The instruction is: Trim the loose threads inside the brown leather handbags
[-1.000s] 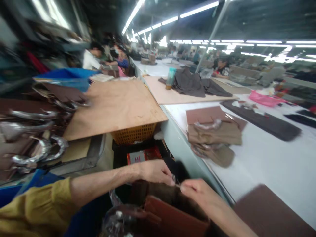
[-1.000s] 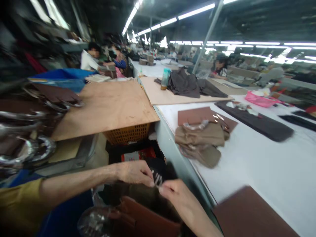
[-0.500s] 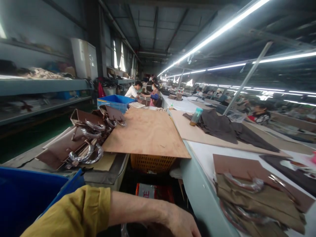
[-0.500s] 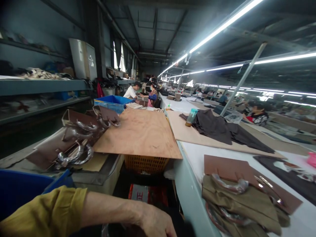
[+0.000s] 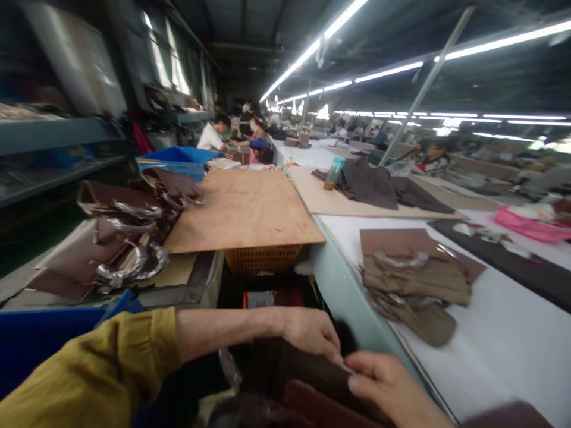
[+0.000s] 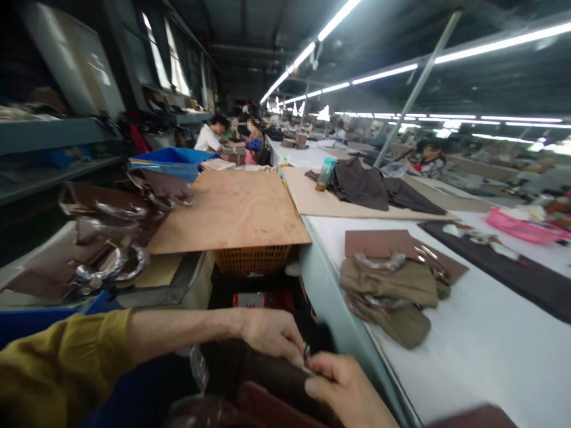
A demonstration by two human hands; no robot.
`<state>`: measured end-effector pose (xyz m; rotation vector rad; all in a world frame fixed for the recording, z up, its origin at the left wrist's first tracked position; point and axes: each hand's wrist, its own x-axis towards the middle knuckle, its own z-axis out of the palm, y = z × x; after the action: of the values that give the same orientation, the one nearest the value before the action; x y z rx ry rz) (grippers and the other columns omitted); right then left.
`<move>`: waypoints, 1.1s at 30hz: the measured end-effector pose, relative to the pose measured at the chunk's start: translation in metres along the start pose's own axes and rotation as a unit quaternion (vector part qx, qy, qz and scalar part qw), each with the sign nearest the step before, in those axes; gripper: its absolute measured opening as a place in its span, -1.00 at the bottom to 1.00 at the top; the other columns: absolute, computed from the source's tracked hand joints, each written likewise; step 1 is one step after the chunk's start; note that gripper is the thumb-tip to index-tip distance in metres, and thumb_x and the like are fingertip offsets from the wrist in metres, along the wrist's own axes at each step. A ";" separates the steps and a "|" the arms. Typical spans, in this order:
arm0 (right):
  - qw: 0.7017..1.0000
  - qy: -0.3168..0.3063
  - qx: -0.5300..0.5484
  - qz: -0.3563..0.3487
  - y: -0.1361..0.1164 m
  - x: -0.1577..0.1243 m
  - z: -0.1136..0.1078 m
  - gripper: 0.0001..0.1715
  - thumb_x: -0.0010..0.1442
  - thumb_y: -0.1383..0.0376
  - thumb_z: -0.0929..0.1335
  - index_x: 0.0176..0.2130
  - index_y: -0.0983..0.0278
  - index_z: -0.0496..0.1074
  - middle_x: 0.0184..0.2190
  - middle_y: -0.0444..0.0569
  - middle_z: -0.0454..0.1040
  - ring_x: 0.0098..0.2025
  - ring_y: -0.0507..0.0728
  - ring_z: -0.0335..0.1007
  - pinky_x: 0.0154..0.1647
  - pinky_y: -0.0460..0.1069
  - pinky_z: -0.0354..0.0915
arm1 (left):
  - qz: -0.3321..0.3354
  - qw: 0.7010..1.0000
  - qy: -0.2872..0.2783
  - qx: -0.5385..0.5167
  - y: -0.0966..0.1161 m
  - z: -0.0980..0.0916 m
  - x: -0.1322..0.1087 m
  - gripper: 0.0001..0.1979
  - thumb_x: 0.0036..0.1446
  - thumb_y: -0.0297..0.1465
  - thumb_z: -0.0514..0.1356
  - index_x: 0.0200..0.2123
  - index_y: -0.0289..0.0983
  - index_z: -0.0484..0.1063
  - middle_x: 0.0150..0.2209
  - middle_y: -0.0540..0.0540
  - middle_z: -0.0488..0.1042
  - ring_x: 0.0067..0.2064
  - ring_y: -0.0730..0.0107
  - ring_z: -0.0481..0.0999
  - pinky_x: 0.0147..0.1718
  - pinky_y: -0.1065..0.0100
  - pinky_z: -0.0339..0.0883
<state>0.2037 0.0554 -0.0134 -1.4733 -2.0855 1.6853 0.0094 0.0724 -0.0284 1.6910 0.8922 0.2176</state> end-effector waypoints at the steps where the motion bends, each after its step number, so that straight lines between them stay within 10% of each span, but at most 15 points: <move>1: 1.000 -0.011 0.027 0.003 0.002 0.002 0.000 -0.80 -0.09 0.25 0.31 -0.44 0.30 0.47 -0.60 -0.15 0.36 -0.56 0.01 0.21 -0.55 -0.12 0.08 | 0.007 1.000 0.008 0.007 0.001 -0.001 -0.002 -0.84 -0.01 -0.35 0.13 -0.45 -0.31 0.45 -0.57 0.09 0.30 -0.49 0.53 0.26 -0.52 0.53 0.14; 6: 0.996 -0.018 0.081 0.016 0.007 0.005 -0.007 -0.80 -0.11 0.34 0.33 -0.40 0.35 0.47 -0.67 -0.24 0.23 -0.63 -0.09 -0.03 -0.63 -0.15 -0.14 | 0.014 0.999 -0.026 -0.015 -0.006 -0.009 0.005 -0.75 0.03 -0.30 0.05 -0.47 -0.34 0.43 -0.62 0.09 0.19 -0.57 0.57 0.11 -0.62 0.51 -0.03; 33: 0.995 0.048 0.080 0.033 0.031 0.012 -0.010 -0.78 -0.03 0.21 0.36 -0.46 0.34 0.47 -0.65 -0.20 0.25 -0.55 -0.04 0.06 -0.50 -0.11 -0.02 | -0.091 0.994 -0.057 0.016 0.002 -0.018 0.016 -0.62 0.06 -0.12 0.05 -0.48 -0.32 0.43 -0.56 0.04 0.28 -0.53 0.53 0.17 -0.61 0.50 -0.01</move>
<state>0.2223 0.0682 -0.0398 -1.5555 -1.8281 1.7214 0.0109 0.0962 -0.0251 1.6228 0.9624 -0.0160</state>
